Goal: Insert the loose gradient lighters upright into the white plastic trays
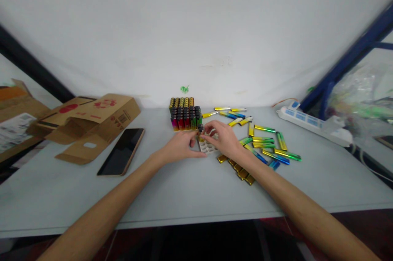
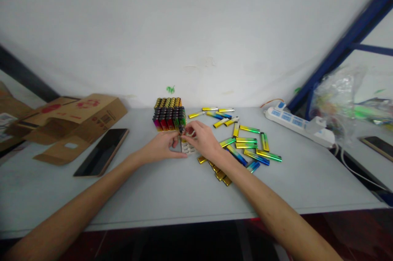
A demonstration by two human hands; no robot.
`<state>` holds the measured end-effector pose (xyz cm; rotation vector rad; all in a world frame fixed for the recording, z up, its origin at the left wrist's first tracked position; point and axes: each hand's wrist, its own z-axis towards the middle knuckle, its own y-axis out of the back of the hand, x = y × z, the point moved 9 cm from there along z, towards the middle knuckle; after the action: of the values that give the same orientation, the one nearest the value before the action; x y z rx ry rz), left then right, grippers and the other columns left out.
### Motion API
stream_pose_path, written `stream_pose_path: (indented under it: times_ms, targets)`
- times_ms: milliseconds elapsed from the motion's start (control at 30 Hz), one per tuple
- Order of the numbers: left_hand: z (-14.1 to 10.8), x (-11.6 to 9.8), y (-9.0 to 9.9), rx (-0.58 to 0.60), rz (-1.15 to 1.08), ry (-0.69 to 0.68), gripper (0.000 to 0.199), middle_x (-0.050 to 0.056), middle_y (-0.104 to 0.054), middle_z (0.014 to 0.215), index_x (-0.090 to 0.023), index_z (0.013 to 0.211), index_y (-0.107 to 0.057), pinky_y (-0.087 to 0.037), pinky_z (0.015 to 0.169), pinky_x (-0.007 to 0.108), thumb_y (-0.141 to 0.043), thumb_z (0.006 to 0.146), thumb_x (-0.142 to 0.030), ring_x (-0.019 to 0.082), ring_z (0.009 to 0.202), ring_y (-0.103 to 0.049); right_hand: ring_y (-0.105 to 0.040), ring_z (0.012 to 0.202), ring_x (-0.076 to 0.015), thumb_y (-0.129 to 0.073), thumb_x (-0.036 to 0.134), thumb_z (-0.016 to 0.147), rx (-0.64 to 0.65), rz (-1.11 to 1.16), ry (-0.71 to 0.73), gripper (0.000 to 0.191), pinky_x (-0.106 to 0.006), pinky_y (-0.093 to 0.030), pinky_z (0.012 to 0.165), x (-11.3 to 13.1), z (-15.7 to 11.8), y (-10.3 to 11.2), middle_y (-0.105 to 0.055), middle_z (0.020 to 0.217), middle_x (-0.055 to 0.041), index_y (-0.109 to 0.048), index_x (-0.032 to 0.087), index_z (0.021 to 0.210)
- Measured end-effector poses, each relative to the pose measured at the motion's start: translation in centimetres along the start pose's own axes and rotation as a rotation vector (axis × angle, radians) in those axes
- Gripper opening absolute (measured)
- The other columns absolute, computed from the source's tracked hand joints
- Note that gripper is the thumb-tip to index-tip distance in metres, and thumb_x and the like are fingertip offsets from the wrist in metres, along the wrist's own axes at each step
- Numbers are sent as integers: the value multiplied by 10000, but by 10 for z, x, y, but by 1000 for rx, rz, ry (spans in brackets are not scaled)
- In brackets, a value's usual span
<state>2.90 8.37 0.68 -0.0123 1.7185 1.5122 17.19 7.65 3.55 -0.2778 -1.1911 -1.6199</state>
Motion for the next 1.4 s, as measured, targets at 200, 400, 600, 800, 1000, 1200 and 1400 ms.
stream_pose_path:
  times_ms: [200,400,600,800,1000,1200,1400]
  targets:
    - [0,3,1,-14,28,22,591,-29,-601,731,-243,786,-513,-350,644,310,-894,700,-686,206,706,-587,-696,847,-206,-813,249,976,47,-151,31,151,-330,-567,795,7,1,-6,-729,1009,-68,-673,207,1013]
    - [1,5,0,21,21,39,616,-35,-595,718,-242,783,-516,-345,630,303,-859,700,-747,195,688,-575,-717,885,-240,-668,340,1093,106,-400,50,175,-358,-566,842,-15,1,34,-766,983,-92,-737,184,1055]
    - [-1,5,-1,37,12,48,601,-34,-602,735,-241,787,-520,-349,639,305,-849,703,-737,187,675,-567,-685,1291,-342,-598,118,1028,107,-663,-30,360,-509,-541,1156,-84,-8,89,-735,1365,-182,-772,180,1337]
    - [-1,6,0,36,28,48,605,-38,-589,726,-245,783,-502,-350,646,305,-849,703,-735,190,680,-571,-609,1403,-368,-627,199,1049,151,-735,-72,343,-558,-514,1193,-110,-15,81,-629,1483,-215,-781,193,1356]
    - [-1,5,-1,40,27,45,618,-33,-594,736,-246,787,-501,-350,641,302,-840,699,-755,191,687,-571,-715,1144,-329,-614,321,1088,65,-646,-27,164,-466,-556,1046,-90,-7,86,-776,1189,-165,-728,213,1136]
    - [-3,4,0,36,24,40,615,-33,-603,743,-243,794,-509,-351,638,300,-847,699,-748,190,693,-574,-704,748,-250,-500,474,1131,-152,-415,-95,369,-335,-496,745,-66,-5,94,-778,874,-75,-659,203,1325]
    - [-3,3,1,27,41,27,610,-37,-594,732,-244,791,-507,-355,631,295,-856,711,-738,187,689,-576,-542,608,-184,-743,662,930,-293,-205,-204,438,-310,-437,632,-67,-9,94,-595,646,13,-745,225,940]
